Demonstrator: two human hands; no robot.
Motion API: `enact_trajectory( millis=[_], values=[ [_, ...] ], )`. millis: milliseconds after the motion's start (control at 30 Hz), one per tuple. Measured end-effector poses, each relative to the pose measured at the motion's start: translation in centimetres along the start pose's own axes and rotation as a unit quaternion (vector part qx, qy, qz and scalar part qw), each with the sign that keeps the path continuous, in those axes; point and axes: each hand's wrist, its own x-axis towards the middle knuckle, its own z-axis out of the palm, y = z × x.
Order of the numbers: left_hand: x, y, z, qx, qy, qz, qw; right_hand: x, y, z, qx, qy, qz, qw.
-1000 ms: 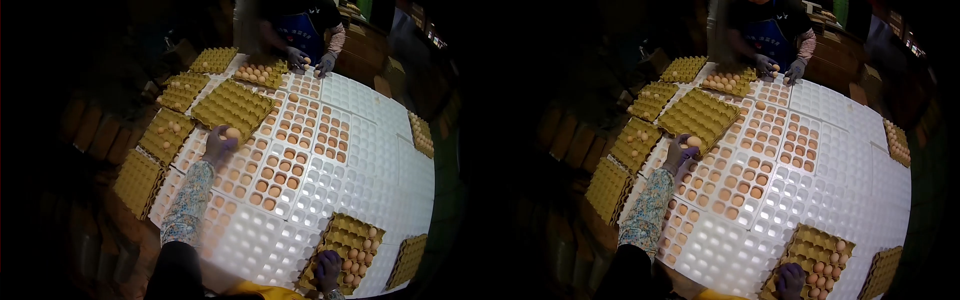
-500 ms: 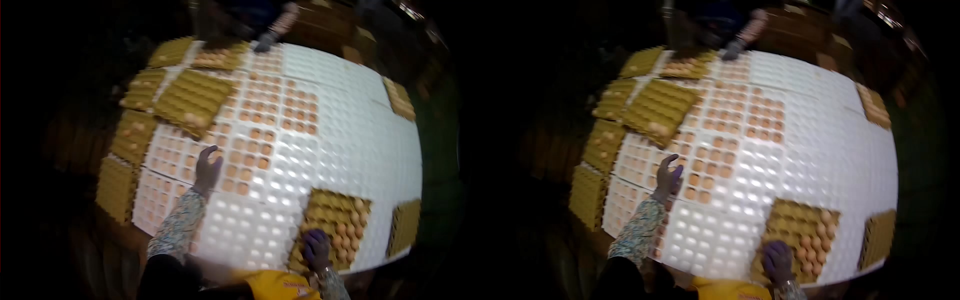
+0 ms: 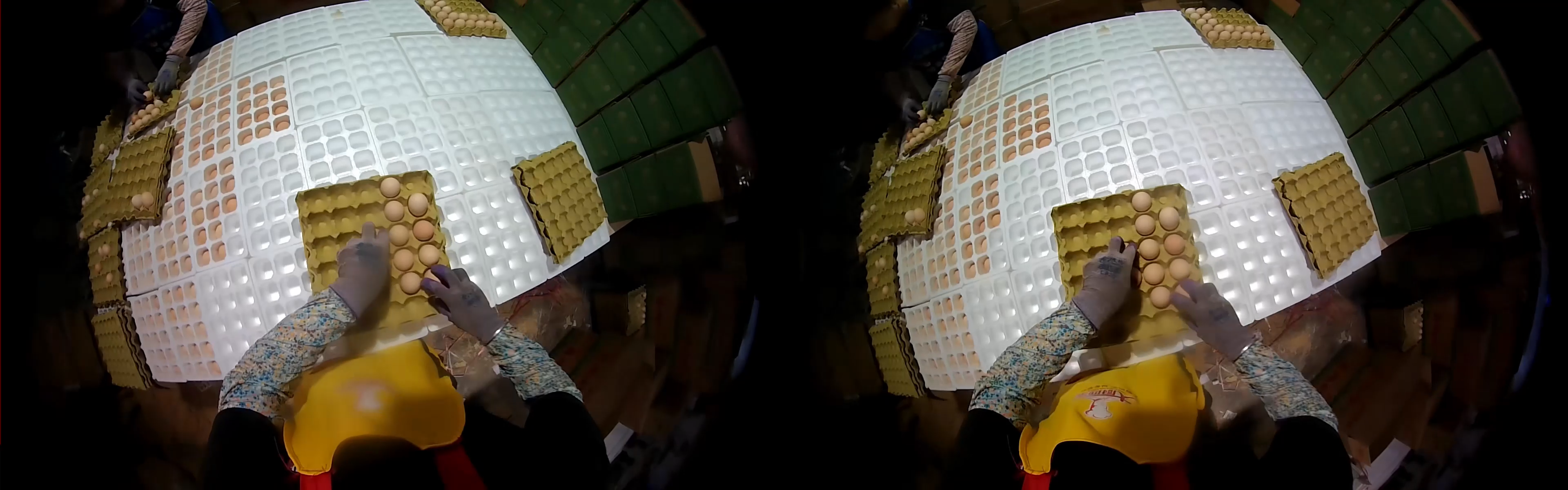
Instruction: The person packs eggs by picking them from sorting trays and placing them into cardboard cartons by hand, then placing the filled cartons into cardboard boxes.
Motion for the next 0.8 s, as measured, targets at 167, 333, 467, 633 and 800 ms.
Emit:
enact_trajectory(
  millis=[167, 333, 467, 633, 800],
  values=[
    [-2.8, 2.0, 1.2, 0.060, 0.011, -0.044, 0.997, 0.9, 2.7, 1.5, -0.017, 0.042, -0.018, 0.999],
    [-3.9, 1.1, 3.3, 0.056, 0.109, -0.011, 0.992, 0.8, 4.6, 0.0, 0.705, 0.237, 0.225, 0.629],
    [-2.6, -1.1, 0.8, -0.293, 0.148, -0.114, 0.938, 3.3, 0.9, -2.6, 0.396, -0.024, 0.213, 0.893],
    [1.0, -1.4, 0.5, -0.058, 0.156, -0.089, 0.982, 4.4, -1.6, 2.9, -0.155, -0.078, -0.003, 0.985],
    [3.8, -1.6, 5.0, 0.080, 0.079, -0.111, 0.987, 4.4, -1.8, 0.6, 0.092, 0.055, -0.002, 0.994]
  ],
)
